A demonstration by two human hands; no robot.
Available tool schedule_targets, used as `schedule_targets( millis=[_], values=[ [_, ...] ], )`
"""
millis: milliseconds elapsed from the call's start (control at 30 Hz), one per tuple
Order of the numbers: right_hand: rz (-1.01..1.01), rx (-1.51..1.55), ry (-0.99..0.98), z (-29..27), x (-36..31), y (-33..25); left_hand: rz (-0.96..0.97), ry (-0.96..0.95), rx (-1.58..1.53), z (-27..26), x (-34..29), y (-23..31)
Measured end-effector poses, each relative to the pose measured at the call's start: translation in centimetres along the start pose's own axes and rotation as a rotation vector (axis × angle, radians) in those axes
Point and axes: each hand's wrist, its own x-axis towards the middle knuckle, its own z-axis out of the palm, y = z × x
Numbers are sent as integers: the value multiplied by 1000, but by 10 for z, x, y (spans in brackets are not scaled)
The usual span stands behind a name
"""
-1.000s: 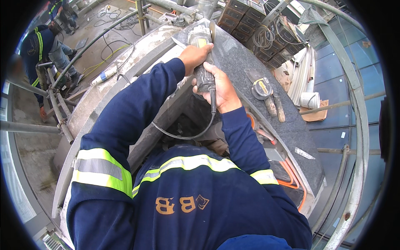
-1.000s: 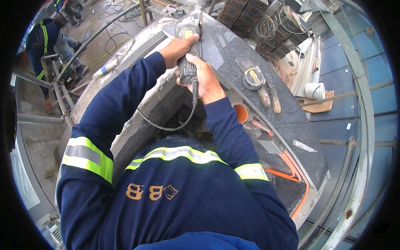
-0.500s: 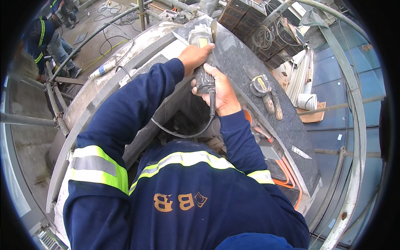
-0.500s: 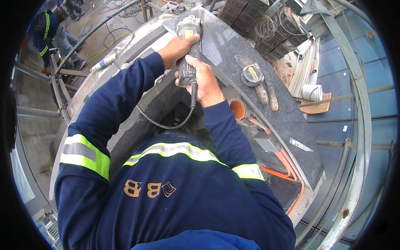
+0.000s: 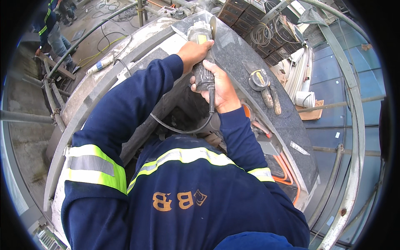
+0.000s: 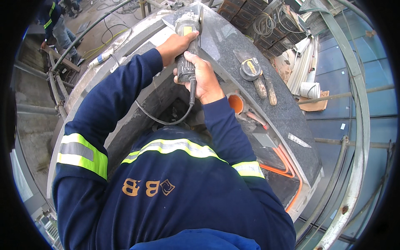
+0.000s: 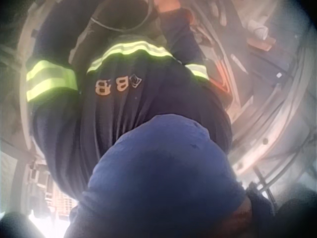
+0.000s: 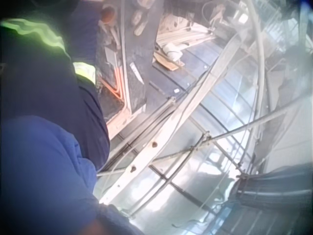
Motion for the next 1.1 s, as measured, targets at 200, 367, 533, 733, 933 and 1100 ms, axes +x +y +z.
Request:
schedule_targets(
  millis=[200, 367, 533, 733, 933, 1100],
  values=[
    [26, -15, -31, -3, 4, -4, 28, -22, 10, 1, 15, -5],
    [44, 3, -72, -5, 9, -7, 52, -48, 22, 1, 32, -13],
    [41, -3, -53, -4, 8, -4, -16, -59, -68, 0, 28, -11],
    [-8, -8, 8, 0, -10, 3, -33, -23, -20, 3, -8, -2],
    [17, -63, 1, 1, -24, 5, -52, -8, -13, 4, -14, -8],
    [20, -63, 5, 1, -25, 6, -49, -8, -25, 4, -12, -13]
  ],
)
